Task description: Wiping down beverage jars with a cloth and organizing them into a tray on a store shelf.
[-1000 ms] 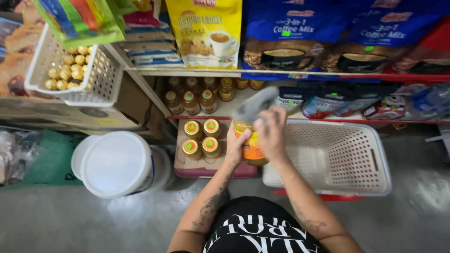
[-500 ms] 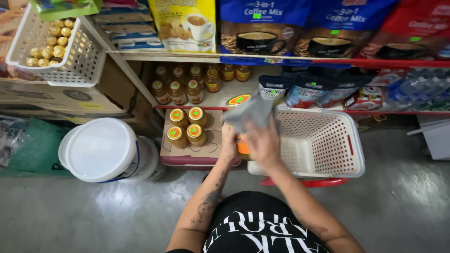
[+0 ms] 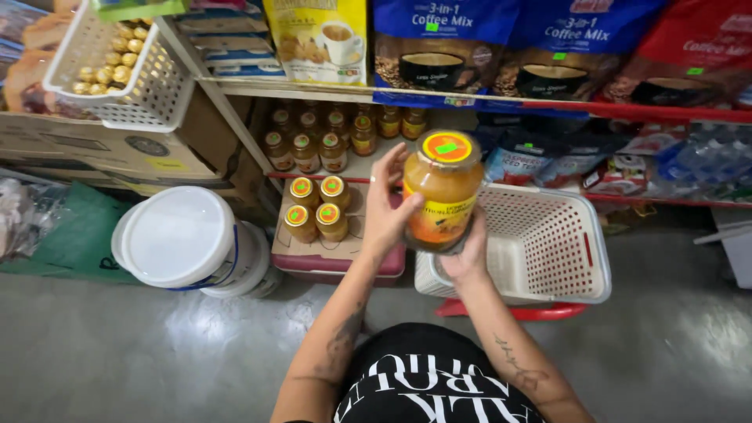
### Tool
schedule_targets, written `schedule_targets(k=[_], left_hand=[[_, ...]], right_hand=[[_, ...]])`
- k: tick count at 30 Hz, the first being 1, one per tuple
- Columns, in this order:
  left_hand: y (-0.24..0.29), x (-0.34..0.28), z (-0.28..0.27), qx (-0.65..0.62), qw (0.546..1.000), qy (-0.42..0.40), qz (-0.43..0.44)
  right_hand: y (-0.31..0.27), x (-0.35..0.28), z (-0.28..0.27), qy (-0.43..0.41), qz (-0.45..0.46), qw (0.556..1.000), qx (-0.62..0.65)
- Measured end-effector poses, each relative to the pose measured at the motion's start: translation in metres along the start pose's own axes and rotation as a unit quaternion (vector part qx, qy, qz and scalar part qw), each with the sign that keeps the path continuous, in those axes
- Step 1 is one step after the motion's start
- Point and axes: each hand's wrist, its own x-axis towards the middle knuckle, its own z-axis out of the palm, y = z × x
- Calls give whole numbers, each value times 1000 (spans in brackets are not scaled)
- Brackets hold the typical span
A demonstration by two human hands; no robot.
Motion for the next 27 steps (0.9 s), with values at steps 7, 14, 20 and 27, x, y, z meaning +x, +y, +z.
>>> schedule_targets(k=[7,14,20,27], left_hand=[[-40,-20,12,-132,981,79,-119],[-69,-33,-2,-176,974,40,-138],[-54,-10,-21,-189,976,22,-103],[-36,1,-33,-6,997,-33,-75]], right_hand=[[-9,-23,49,0,-296,760,-578],[-28,47,48,-88,-243,788,-558],[23,82,-111,92,-77,911,-393],[-61,46,74,-43,-145,906,-395]])
